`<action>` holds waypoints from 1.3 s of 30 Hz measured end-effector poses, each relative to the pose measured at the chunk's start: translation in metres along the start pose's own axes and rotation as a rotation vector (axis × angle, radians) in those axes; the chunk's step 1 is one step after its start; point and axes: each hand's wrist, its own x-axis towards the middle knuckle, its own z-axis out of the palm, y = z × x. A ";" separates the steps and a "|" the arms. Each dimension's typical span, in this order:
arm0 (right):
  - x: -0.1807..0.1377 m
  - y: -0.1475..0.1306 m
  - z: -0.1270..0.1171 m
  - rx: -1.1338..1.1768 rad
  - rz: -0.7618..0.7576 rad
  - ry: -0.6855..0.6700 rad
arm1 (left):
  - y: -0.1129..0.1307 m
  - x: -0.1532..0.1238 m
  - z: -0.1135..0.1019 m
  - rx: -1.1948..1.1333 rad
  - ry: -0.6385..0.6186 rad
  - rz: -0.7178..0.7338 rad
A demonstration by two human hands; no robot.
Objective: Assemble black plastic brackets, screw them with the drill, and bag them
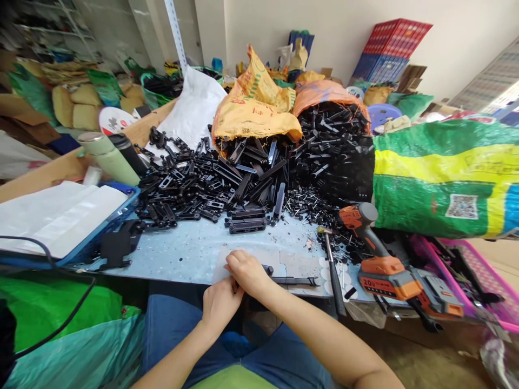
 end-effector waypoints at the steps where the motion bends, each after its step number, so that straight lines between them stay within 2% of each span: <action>1: -0.008 0.003 0.005 0.066 -0.001 0.081 | 0.001 0.000 0.000 0.003 0.000 -0.007; 4: -0.024 0.010 0.015 0.248 0.041 0.193 | 0.004 0.002 -0.001 0.012 0.007 -0.044; 11: -0.025 0.011 0.012 0.449 0.094 0.187 | 0.002 0.004 -0.011 0.045 -0.009 -0.037; 16: -0.027 0.009 0.012 0.402 0.113 0.168 | 0.006 0.007 -0.012 0.049 -0.014 -0.075; 21: -0.026 0.011 0.013 0.421 0.138 0.165 | 0.002 0.011 -0.010 0.086 0.037 0.008; 24: -0.024 0.014 0.012 0.403 0.181 0.160 | 0.002 0.012 -0.008 0.095 0.059 0.009; 28: -0.026 0.017 0.013 0.396 0.130 0.116 | 0.001 0.013 -0.005 0.091 0.042 0.023; 35: -0.029 0.016 0.022 0.280 0.134 0.093 | -0.003 0.010 -0.003 0.096 0.023 0.014; 39: -0.030 0.013 0.019 0.210 0.150 0.074 | -0.006 0.007 -0.008 0.102 0.011 0.042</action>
